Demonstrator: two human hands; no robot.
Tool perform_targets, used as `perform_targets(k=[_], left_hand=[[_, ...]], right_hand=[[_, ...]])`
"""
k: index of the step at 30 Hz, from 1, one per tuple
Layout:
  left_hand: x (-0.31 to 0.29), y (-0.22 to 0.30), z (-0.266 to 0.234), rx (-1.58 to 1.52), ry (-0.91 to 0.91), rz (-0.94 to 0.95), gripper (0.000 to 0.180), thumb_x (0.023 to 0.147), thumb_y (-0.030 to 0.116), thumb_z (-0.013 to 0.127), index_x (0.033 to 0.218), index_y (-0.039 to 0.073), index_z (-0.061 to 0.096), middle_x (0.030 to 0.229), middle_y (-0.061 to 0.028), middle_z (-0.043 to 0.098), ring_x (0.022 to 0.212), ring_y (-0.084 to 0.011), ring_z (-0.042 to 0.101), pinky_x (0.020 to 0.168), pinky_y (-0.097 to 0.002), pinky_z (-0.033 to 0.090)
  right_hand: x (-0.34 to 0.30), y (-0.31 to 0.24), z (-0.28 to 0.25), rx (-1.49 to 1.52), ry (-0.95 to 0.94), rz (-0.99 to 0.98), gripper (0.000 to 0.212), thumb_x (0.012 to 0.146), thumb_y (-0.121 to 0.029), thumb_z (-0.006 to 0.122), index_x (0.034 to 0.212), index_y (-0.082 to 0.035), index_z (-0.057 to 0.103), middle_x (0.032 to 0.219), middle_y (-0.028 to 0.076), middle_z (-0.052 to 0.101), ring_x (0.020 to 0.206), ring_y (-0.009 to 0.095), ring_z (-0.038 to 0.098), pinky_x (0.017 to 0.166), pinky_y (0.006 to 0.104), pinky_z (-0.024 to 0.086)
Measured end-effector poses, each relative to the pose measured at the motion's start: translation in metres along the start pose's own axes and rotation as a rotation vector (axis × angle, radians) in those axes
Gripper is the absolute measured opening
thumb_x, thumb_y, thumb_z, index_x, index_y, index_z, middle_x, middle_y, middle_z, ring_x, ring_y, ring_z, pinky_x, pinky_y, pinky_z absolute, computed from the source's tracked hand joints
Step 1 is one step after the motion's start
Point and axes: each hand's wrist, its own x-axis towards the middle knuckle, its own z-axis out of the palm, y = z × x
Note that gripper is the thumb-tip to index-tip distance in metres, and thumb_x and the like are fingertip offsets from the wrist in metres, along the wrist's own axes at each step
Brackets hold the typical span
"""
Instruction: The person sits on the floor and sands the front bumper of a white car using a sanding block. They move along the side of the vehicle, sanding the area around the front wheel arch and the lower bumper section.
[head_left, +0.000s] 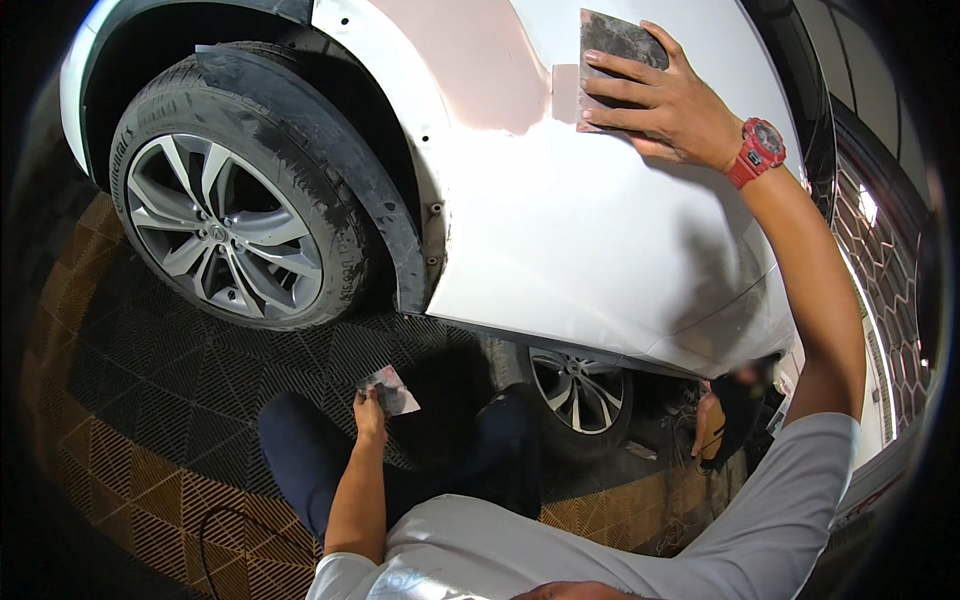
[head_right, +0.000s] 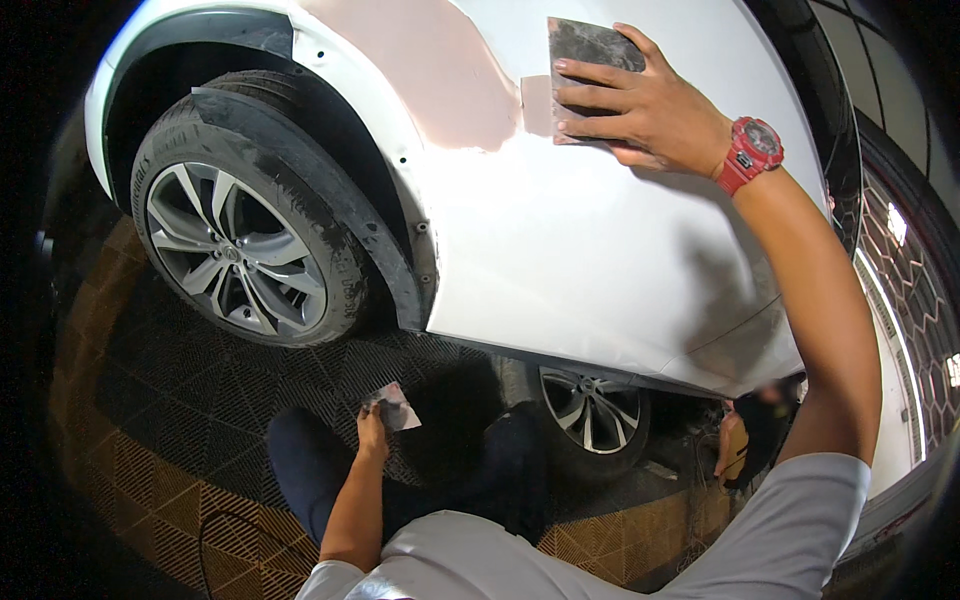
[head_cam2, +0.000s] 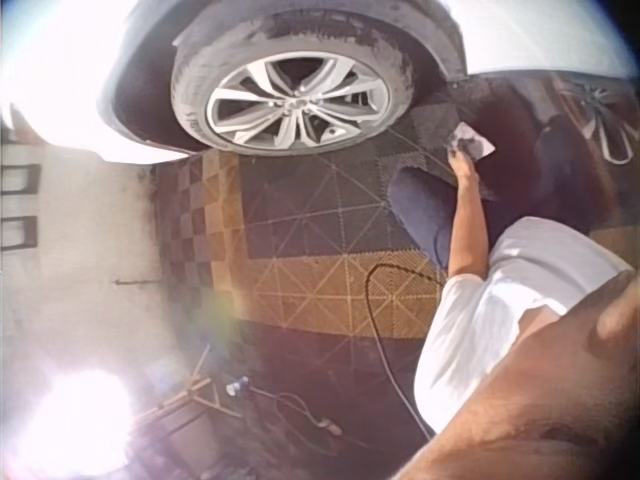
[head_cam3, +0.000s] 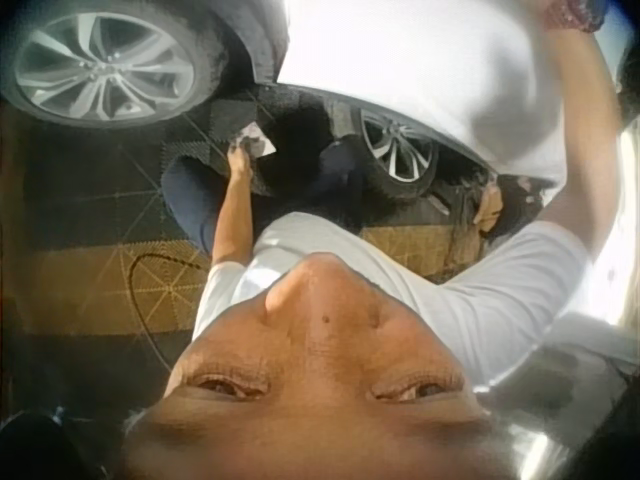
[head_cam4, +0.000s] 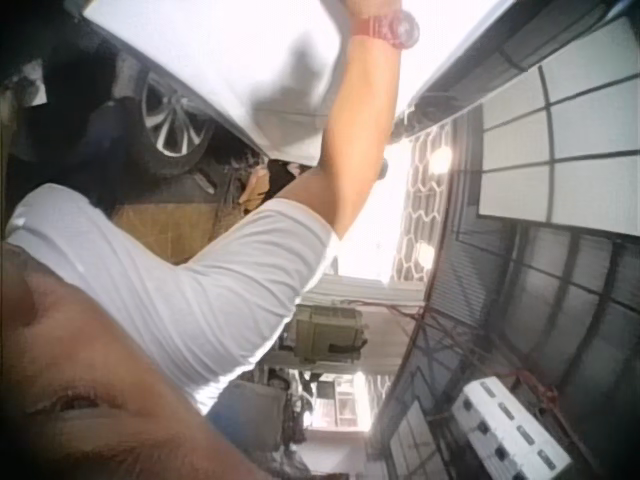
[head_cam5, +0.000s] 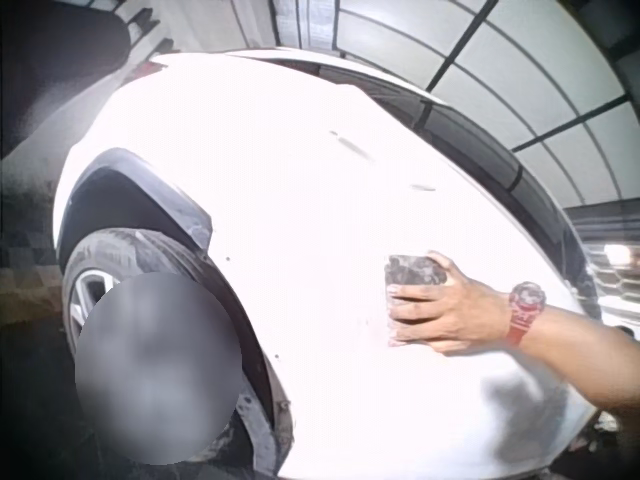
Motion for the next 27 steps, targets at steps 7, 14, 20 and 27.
perform_targets(k=[7, 14, 20, 27], left_hand=[[0.004, 0.002, -0.005, -0.005, -0.024, 0.019, 0.042, 0.11, 0.024, 0.051, 0.144, 0.0, 0.05, 0.134, -0.0129, 0.063, 0.119, -0.0248, 0.063, 0.103, -0.0366, 0.048], [0.004, -0.001, -0.002, -0.002, -0.052, 0.047, 0.043, 0.11, 0.024, 0.049, 0.146, 0.0, 0.048, 0.135, -0.0151, 0.062, 0.121, -0.0264, 0.062, 0.104, -0.036, 0.047], [0.026, -0.018, -0.014, -0.01, -0.071, 0.059, 0.048, 0.11, 0.027, 0.051, 0.148, -0.001, 0.047, 0.138, -0.0172, 0.061, 0.126, -0.0301, 0.06, 0.108, -0.0385, 0.045], [0.026, -0.017, -0.015, 0.068, -0.017, 0.002, 0.055, 0.108, 0.032, 0.054, 0.149, -0.004, 0.044, 0.144, -0.0194, 0.056, 0.132, -0.0331, 0.054, 0.113, -0.0409, 0.041]], right_hand=[[0.023, -0.001, -0.019, -0.016, 0.07, -0.075, 0.049, 0.086, -0.028, 0.079, 0.128, -0.043, 0.06, 0.145, -0.015, 0.055, 0.147, 0.01, 0.04, 0.131, 0.0598, 0.013], [0.03, 0.003, -0.016, -0.035, 0.057, -0.096, 0.049, 0.088, -0.033, 0.077, 0.131, -0.047, 0.058, 0.148, -0.016, 0.052, 0.147, 0.01, 0.039, 0.131, 0.0575, 0.013], [0.037, 0.005, -0.014, 0.069, 0.088, -0.137, 0.045, 0.089, -0.029, 0.074, 0.13, -0.038, 0.061, 0.145, -0.01, 0.055, 0.145, 0.013, 0.043, 0.123, 0.0596, 0.022], [0.012, 0.01, -0.005, 0.071, 0.02, -0.061, 0.046, 0.085, -0.03, 0.076, 0.128, -0.039, 0.063, 0.144, -0.012, 0.056, 0.146, 0.012, 0.042, 0.122, 0.0633, 0.021]])
